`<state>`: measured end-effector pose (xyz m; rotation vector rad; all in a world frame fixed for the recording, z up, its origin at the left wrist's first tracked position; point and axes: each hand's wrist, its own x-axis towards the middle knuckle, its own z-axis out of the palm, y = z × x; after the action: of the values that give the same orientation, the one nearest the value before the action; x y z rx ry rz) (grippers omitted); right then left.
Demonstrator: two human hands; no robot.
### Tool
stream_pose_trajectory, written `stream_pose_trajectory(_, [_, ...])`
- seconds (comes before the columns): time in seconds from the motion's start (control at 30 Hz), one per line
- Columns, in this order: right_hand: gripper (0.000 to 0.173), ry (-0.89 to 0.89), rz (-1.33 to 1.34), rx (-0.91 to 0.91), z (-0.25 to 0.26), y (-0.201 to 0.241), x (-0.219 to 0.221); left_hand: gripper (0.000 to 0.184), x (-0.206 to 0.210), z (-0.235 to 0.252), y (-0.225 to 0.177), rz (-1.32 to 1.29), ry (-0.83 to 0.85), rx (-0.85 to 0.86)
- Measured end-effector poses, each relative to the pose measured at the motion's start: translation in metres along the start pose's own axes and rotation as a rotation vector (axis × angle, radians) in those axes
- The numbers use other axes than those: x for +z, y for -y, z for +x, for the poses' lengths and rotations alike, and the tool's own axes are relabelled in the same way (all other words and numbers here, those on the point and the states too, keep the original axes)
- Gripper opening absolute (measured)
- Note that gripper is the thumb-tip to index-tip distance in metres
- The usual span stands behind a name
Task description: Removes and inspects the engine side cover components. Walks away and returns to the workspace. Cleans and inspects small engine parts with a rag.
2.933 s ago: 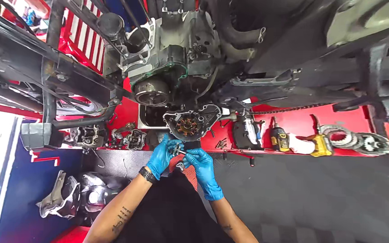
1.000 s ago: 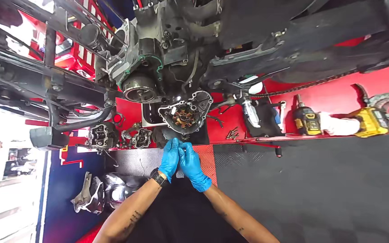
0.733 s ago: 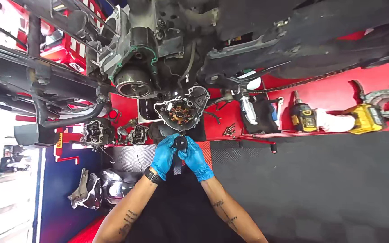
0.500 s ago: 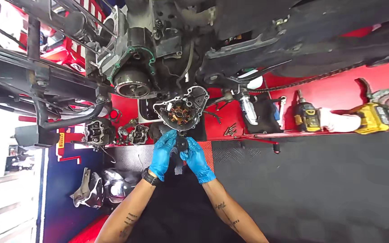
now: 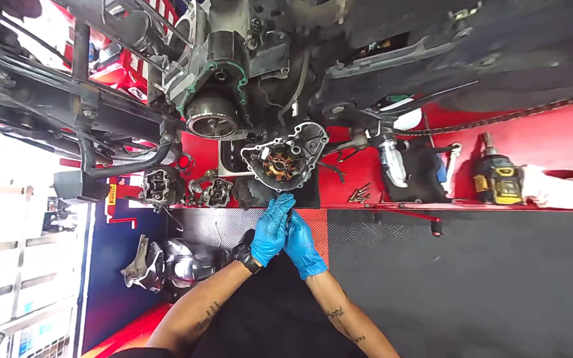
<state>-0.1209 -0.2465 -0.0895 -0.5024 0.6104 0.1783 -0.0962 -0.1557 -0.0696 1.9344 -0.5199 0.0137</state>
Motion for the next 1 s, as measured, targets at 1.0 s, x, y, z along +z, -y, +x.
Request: stream_pose_trajectory(1.0, [0.029, 0.131, -0.217, 0.121, 0.012, 0.004, -0.090, 0.060, -0.023, -0.024, 0.013, -0.145, 0.376, -0.227])
